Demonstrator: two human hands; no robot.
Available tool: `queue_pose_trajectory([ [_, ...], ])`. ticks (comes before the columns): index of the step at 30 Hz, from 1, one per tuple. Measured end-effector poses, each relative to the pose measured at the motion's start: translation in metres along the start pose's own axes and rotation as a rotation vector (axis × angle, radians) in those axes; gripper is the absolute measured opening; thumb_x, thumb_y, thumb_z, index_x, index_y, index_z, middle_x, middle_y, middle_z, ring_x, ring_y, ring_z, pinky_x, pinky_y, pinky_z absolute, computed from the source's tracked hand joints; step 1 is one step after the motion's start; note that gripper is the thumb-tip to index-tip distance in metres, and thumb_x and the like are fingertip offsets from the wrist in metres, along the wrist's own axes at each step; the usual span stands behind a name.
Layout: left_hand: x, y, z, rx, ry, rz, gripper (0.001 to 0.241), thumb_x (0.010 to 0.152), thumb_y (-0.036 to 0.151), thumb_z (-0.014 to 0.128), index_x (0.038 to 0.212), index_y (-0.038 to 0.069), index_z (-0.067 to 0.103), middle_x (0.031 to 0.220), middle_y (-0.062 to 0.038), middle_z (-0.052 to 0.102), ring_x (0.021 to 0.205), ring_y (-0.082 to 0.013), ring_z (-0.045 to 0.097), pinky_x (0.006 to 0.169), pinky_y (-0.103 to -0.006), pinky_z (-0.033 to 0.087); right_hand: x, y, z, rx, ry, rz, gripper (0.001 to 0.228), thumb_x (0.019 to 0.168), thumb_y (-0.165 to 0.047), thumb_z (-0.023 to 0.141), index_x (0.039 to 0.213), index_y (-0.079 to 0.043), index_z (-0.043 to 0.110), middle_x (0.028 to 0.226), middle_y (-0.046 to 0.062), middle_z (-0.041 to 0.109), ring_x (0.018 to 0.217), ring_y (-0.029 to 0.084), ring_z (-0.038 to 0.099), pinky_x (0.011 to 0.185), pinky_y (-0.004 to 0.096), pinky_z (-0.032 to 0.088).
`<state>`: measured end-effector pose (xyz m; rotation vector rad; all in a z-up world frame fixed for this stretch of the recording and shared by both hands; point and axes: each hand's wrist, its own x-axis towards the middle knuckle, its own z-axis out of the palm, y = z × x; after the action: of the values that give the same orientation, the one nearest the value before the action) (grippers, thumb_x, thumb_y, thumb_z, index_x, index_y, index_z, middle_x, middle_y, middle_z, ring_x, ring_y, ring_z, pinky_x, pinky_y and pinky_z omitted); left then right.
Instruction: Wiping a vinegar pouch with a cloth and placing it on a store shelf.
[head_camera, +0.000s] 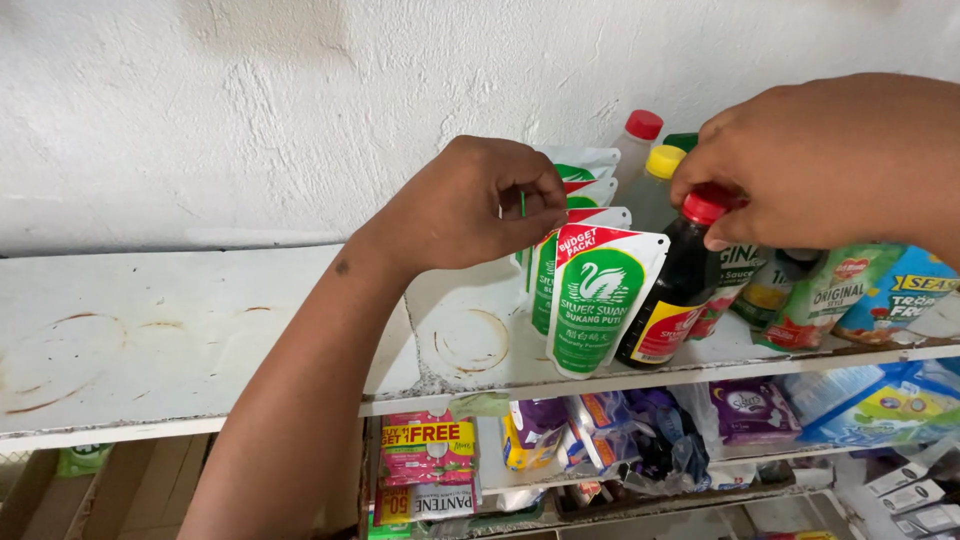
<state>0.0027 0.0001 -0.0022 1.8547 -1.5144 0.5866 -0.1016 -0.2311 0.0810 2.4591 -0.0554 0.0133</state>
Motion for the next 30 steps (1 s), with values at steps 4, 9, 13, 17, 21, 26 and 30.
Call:
queue_pose_trajectory([
  [4, -0.001, 0.001, -0.004, -0.002, 0.025, 0.055, 0.018, 0.089, 0.016, 0.079, 0.099, 0.003, 0.074, 0.086, -0.007, 0.072, 0.073, -0.015, 0.068, 0.065, -0.0289, 0.055, 0.013, 0.018, 0.012, 0.041, 0.04, -0.051, 0.068, 0.074, -0.05, 0.085, 0.137, -0.032, 0.066, 0.117, -0.005, 0.069, 0.106, 0.017, 0.07, 0.092, 0.035, 0.057],
  [9, -0.003, -0.004, -0.015, -0.002, 0.147, 0.064, 0.014, 0.096, 0.017, 0.075, 0.102, 0.004, 0.074, 0.091, -0.006, 0.073, 0.075, -0.0125, 0.068, 0.066, -0.0274, 0.056, 0.005, 0.032, 0.007, 0.093, 0.164, 0.047, 0.07, 0.072, -0.058, 0.087, 0.135, -0.033, 0.07, 0.09, -0.003, 0.068, 0.084, 0.011, 0.07, 0.077, 0.028, 0.06],
  [13, -0.002, -0.012, -0.018, 0.055, 0.245, 0.001, 0.014, 0.098, 0.019, 0.076, 0.1, 0.005, 0.074, 0.089, -0.004, 0.073, 0.074, -0.0111, 0.067, 0.067, -0.0276, 0.055, 0.018, 0.052, 0.024, 0.185, 0.387, 0.007, 0.055, 0.076, -0.049, 0.085, 0.126, -0.025, 0.078, 0.074, -0.002, 0.067, 0.07, 0.011, 0.069, 0.068, 0.028, 0.058],
  [17, 0.001, -0.016, -0.011, 0.047, 0.191, -0.103, 0.016, 0.092, 0.018, 0.078, 0.102, 0.006, 0.075, 0.086, -0.004, 0.073, 0.073, -0.012, 0.065, 0.066, -0.029, 0.054, -0.005, 0.013, -0.014, 0.135, 0.401, 0.041, 0.034, 0.085, -0.042, 0.078, 0.114, -0.025, 0.08, 0.08, -0.003, 0.067, 0.071, 0.012, 0.067, 0.066, 0.028, 0.056],
  [21, 0.003, -0.024, 0.0, 0.045, 0.114, -0.174, 0.018, 0.088, 0.017, 0.078, 0.103, 0.007, 0.077, 0.087, -0.005, 0.074, 0.07, -0.0142, 0.065, 0.065, -0.0302, 0.055, -0.008, -0.006, -0.023, 0.054, 0.376, 0.016, 0.021, 0.089, -0.039, 0.073, 0.108, -0.034, 0.081, 0.095, -0.01, 0.071, 0.082, 0.013, 0.071, 0.071, 0.031, 0.057],
  [26, 0.004, -0.025, 0.002, 0.035, 0.106, -0.194, 0.014, 0.09, 0.018, 0.076, 0.098, 0.006, 0.077, 0.086, -0.007, 0.075, 0.071, -0.0149, 0.067, 0.066, -0.0312, 0.055, -0.014, -0.015, -0.035, 0.063, 0.346, 0.034, 0.024, 0.089, -0.039, 0.071, 0.111, -0.037, 0.079, 0.1, -0.01, 0.071, 0.089, 0.015, 0.071, 0.074, 0.034, 0.057],
  [30, 0.002, -0.02, -0.001, 0.044, 0.089, -0.237, 0.017, 0.09, 0.018, 0.074, 0.103, 0.008, 0.076, 0.086, -0.005, 0.075, 0.07, -0.013, 0.067, 0.066, -0.0302, 0.055, -0.01, -0.013, -0.034, 0.057, 0.346, 0.068, 0.026, 0.088, -0.04, 0.072, 0.113, -0.035, 0.079, 0.099, -0.007, 0.072, 0.088, 0.016, 0.071, 0.075, 0.034, 0.057],
])
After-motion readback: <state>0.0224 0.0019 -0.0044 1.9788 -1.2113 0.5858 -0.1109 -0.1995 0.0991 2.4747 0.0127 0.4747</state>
